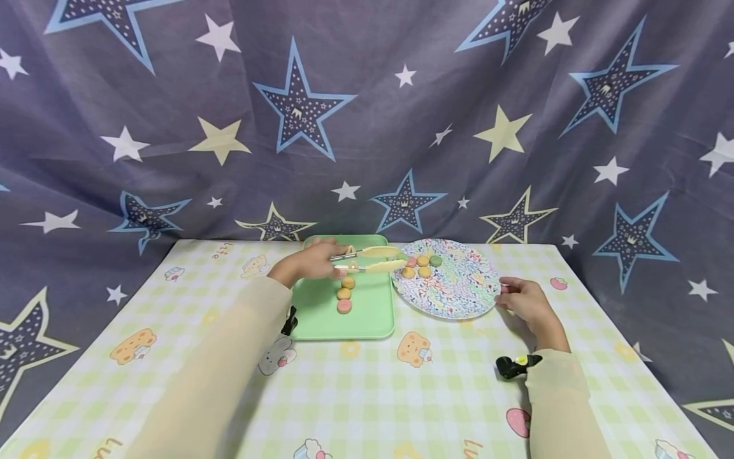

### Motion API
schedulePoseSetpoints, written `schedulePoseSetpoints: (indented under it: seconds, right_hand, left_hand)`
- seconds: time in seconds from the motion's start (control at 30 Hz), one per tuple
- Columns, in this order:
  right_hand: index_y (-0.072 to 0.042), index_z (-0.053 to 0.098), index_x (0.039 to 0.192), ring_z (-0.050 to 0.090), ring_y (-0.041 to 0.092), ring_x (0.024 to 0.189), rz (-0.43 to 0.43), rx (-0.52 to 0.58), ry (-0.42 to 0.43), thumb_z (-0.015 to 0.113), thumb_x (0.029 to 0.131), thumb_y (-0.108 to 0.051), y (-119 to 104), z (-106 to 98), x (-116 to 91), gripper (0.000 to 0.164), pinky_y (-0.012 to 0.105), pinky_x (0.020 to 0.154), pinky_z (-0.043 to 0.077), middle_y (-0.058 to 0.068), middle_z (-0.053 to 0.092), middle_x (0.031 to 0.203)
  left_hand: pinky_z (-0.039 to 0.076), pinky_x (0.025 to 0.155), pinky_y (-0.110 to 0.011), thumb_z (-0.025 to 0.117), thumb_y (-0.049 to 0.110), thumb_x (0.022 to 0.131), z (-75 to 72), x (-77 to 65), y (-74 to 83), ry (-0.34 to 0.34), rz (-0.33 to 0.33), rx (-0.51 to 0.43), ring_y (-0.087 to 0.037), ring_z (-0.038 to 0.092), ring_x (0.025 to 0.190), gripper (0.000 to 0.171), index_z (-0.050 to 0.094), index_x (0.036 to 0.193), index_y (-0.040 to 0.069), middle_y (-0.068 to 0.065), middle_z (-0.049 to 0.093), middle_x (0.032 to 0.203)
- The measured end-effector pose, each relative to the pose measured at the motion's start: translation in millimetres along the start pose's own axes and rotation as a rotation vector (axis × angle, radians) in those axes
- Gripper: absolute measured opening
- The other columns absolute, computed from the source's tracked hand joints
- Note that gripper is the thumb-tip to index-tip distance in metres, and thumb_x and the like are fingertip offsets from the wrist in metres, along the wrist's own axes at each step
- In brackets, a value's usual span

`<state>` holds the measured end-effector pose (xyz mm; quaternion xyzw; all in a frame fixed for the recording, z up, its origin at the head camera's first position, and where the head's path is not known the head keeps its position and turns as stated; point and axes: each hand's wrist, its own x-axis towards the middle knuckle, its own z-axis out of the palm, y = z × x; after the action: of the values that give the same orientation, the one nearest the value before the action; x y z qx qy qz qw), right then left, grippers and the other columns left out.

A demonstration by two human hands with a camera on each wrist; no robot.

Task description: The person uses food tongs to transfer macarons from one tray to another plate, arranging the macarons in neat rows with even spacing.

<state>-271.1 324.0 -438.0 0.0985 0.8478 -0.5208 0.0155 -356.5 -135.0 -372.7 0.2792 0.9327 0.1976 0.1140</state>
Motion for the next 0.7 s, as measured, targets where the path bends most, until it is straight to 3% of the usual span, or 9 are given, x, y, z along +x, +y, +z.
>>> schedulePoseSetpoints:
  seconds: [0.27, 0.53, 0.7]
  right_hand:
    - [0.011, 0.043, 0.149, 0.054, 0.017, 0.094, 0.003, 0.019, -0.003, 0.061, 0.092, 0.004, 0.0, 0.6, 2.2, 0.06, 0.022, 0.075, 0.054, 0.016, 0.055, 0.115]
    - [0.011, 0.044, 0.149, 0.055, 0.017, 0.093, 0.009, 0.017, 0.004, 0.061, 0.092, 0.005, 0.0, 0.5, 3.0, 0.059, 0.022, 0.074, 0.054, 0.016, 0.055, 0.114]
    - [0.012, 0.043, 0.148, 0.055, 0.015, 0.09, 0.002, 0.019, -0.002, 0.061, 0.092, 0.005, 0.7, 0.1, 1.4, 0.059, 0.022, 0.074, 0.054, 0.017, 0.055, 0.113]
  left_hand:
    - [0.024, 0.116, -0.054, 0.072, 0.025, 0.095, 6.0, 16.3, 16.4, 0.007, 0.035, 0.033, -0.035, 0.04, 0.134, 0.072, 0.04, 0.157, 0.008, -0.015, 0.047, 0.149]
    - [0.027, 0.111, -0.048, 0.07, 0.027, 0.096, 16.5, 28.5, 33.7, -0.012, 0.063, 0.059, -0.029, 0.041, 0.119, 0.072, 0.039, 0.158, 0.009, -0.011, 0.05, 0.143]
    - [0.029, 0.109, -0.045, 0.072, 0.026, 0.095, 22.0, 34.5, 45.9, -0.012, 0.058, 0.056, -0.027, 0.04, 0.119, 0.073, 0.039, 0.158, 0.01, -0.01, 0.049, 0.144]
